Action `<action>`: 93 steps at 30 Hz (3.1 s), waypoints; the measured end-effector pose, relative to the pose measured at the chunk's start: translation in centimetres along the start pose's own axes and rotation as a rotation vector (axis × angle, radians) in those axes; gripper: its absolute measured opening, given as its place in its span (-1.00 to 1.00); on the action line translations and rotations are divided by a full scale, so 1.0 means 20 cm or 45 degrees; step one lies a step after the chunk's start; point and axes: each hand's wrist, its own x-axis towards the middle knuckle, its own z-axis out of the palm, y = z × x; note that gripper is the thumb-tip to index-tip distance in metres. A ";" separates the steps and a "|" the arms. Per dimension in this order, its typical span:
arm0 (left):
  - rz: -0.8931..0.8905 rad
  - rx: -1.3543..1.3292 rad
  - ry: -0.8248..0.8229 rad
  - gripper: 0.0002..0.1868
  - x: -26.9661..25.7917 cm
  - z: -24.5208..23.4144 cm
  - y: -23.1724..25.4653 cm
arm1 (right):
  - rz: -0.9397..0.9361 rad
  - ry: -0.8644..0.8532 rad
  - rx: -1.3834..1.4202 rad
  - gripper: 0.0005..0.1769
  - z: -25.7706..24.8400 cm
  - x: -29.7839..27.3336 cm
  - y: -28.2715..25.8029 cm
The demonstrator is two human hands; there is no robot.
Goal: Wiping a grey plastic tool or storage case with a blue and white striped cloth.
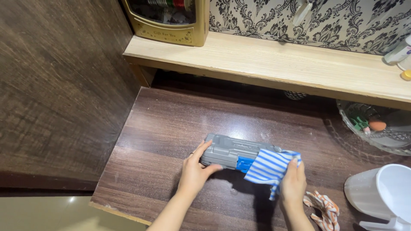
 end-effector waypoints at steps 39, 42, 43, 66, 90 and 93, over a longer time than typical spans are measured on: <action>0.367 0.331 0.193 -0.29 0.29 0.02 0.06 | -1.508 0.068 -0.832 -0.59 0.44 -0.06 -0.43; 0.382 0.270 0.037 -0.31 0.28 -0.03 0.08 | -1.524 0.048 -1.010 -0.52 0.47 -0.04 -0.40; 0.372 0.276 0.040 -0.31 0.28 -0.04 0.09 | -1.523 0.036 -1.005 -0.52 0.49 -0.05 -0.41; 0.265 0.224 -0.032 -0.26 0.35 -0.06 0.01 | -1.863 -0.074 -0.693 -0.43 0.47 0.04 -0.21; 0.313 0.147 0.016 -0.24 0.39 -0.03 -0.05 | -1.608 -0.047 -0.811 -0.41 0.53 -0.07 -0.32; 0.330 0.145 0.009 -0.27 0.39 -0.03 -0.06 | -1.612 -0.102 -0.825 -0.37 0.57 -0.15 -0.41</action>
